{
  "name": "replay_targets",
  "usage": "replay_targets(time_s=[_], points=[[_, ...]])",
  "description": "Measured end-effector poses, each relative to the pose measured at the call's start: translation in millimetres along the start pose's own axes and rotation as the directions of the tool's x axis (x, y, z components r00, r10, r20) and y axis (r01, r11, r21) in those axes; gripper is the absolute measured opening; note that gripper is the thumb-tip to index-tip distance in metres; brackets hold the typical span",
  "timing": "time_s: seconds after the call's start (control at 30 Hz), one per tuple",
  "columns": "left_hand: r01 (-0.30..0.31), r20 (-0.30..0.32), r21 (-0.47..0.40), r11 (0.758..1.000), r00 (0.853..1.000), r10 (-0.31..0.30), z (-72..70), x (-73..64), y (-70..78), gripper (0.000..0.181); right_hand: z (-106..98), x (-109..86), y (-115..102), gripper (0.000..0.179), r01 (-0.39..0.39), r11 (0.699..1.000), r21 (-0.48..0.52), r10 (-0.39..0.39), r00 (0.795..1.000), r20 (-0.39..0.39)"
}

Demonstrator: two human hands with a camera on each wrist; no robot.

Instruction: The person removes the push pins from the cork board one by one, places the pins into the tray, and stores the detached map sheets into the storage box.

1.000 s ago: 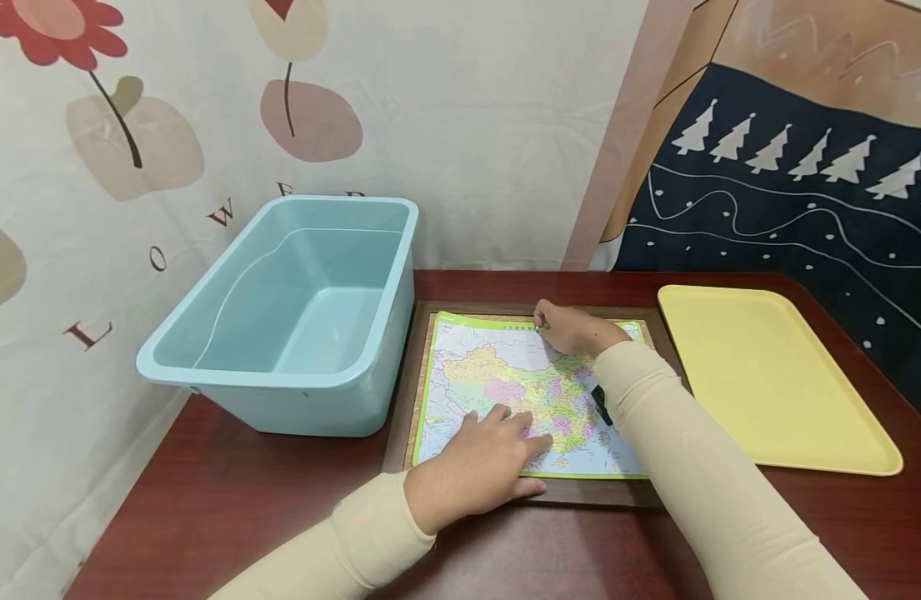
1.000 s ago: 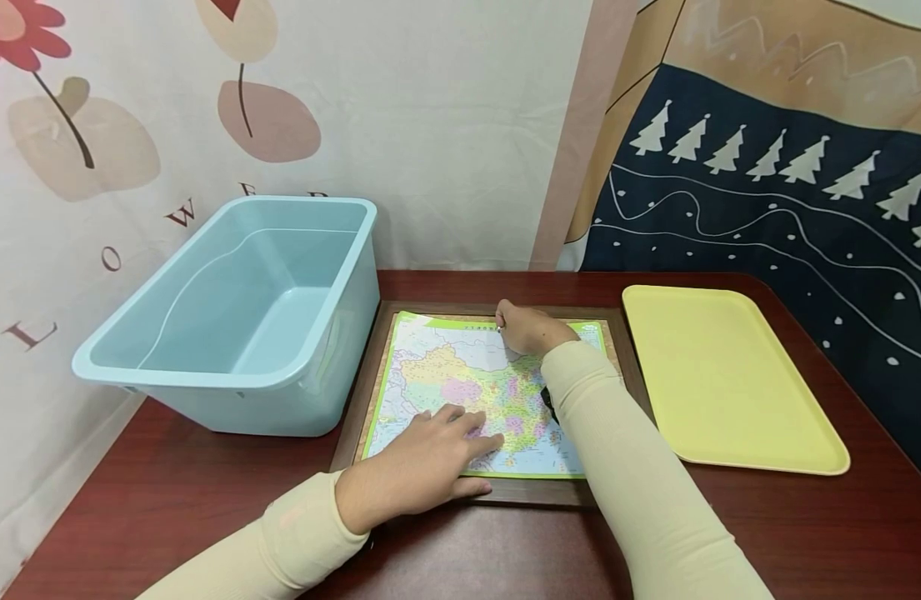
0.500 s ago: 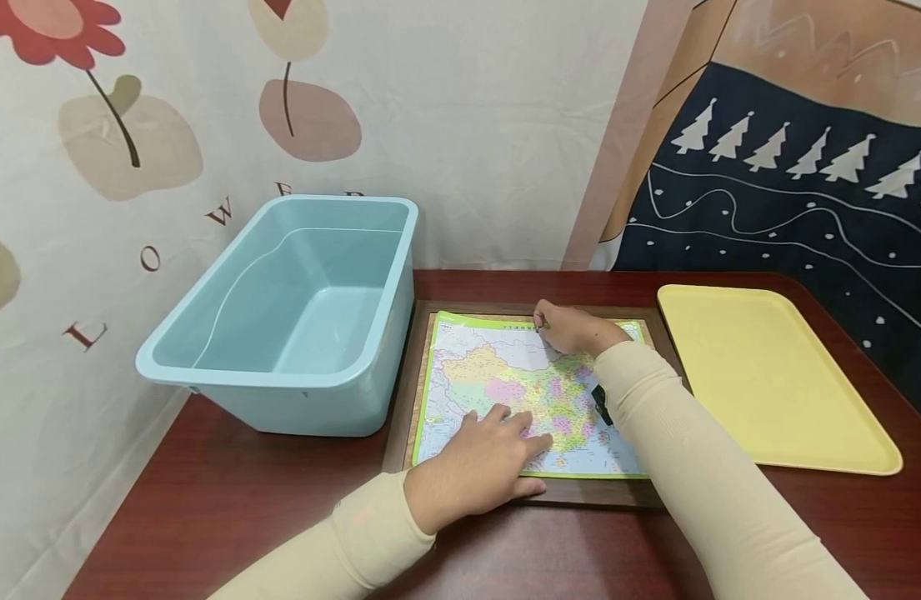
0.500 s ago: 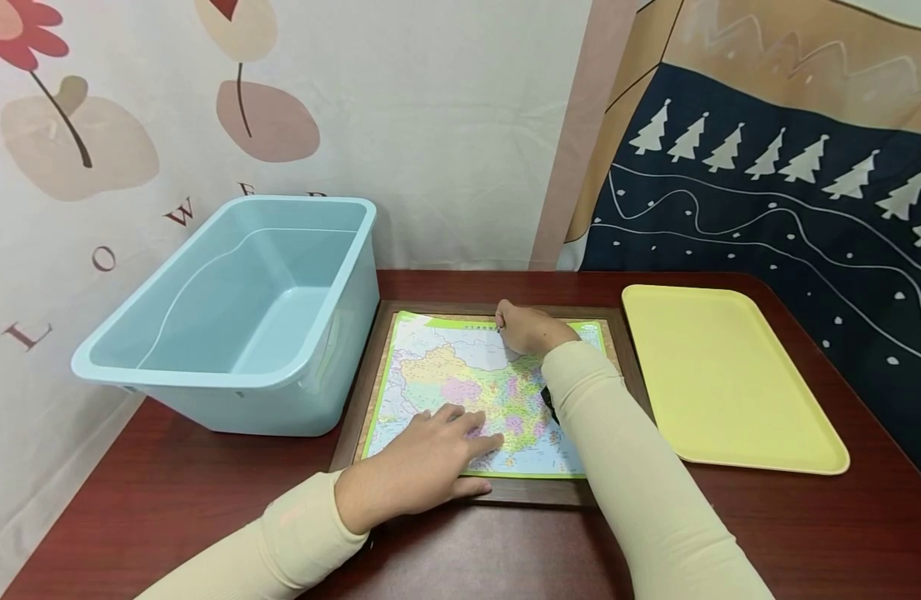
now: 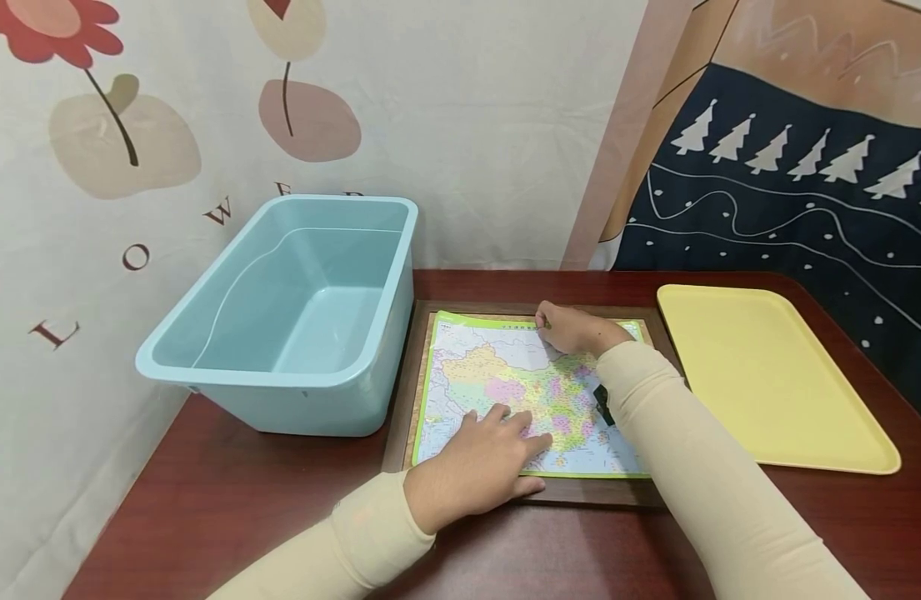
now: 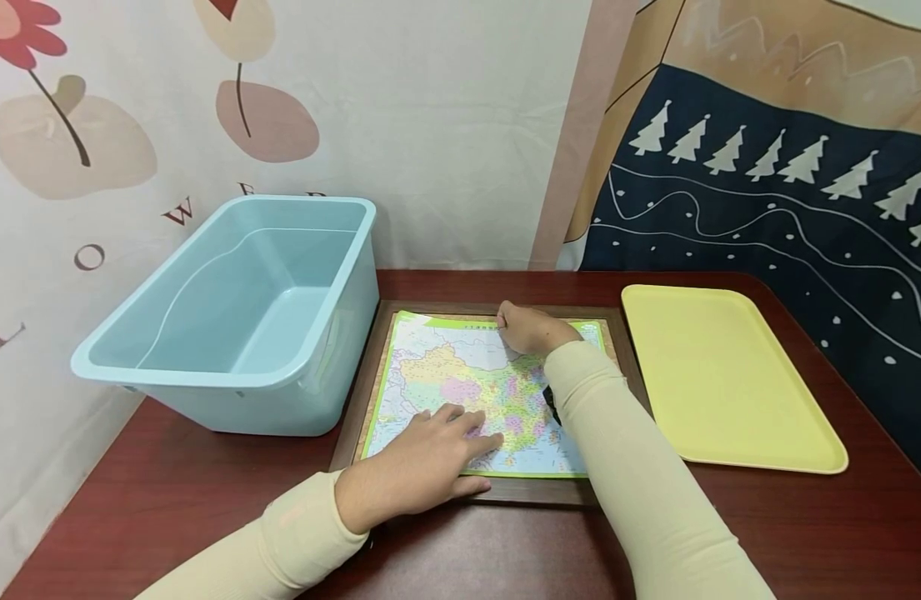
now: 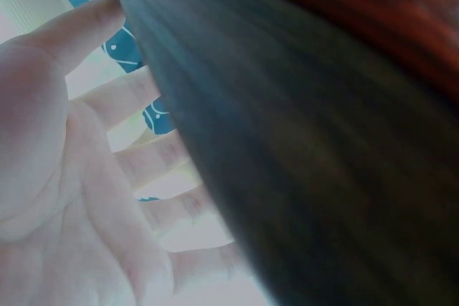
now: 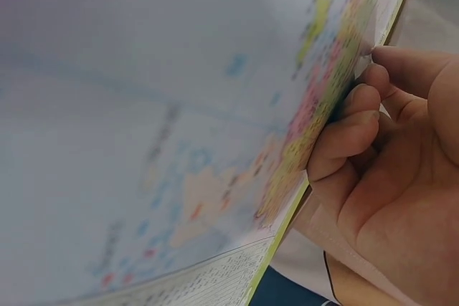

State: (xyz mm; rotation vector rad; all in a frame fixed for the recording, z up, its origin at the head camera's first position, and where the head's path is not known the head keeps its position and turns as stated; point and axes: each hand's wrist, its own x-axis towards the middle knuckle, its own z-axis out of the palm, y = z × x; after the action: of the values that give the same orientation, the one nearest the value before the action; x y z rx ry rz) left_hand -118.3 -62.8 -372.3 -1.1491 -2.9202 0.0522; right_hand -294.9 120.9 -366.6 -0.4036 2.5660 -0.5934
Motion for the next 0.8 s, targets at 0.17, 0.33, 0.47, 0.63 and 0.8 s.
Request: replay_targets(time_s=[0.17, 0.33, 0.47, 0.63, 0.8], points=[[-0.001, -0.001, 0.006, 1.000, 1.000, 0.001, 1.0, -0.4, 0.0, 0.043, 1.8, 0.8, 1.4, 0.011, 0.006, 1.000, 0.016, -0.006, 1.000, 0.000], [0.000, 0.004, 0.007, 1.000, 1.000, 0.000, 1.6, -0.3, -0.4, 0.044, 2.9, 1.7, 2.4, 0.011, 0.020, 1.000, 0.022, -0.020, 1.000, 0.000], [-0.003, 0.010, 0.013, 1.000, 1.000, 0.002, 1.2, 0.0, -0.9, 0.044, 2.2, 1.9, 2.9, 0.011, 0.032, 0.999, 0.016, -0.032, 0.999, -0.009], [-0.007, 0.018, 0.008, 1.000, 1.000, 0.007, 0.9, 0.7, -0.4, 0.044, 0.8, -0.1, 3.8, 0.011, 0.030, 0.999, 0.028, -0.030, 1.000, -0.006], [-0.001, 0.028, -0.013, 1.000, 1.000, 0.001, 1.1, 1.4, 1.1, 0.044, 0.0, -3.1, 7.1, 0.011, 0.050, 0.998, 0.044, -0.050, 0.999, -0.010]])
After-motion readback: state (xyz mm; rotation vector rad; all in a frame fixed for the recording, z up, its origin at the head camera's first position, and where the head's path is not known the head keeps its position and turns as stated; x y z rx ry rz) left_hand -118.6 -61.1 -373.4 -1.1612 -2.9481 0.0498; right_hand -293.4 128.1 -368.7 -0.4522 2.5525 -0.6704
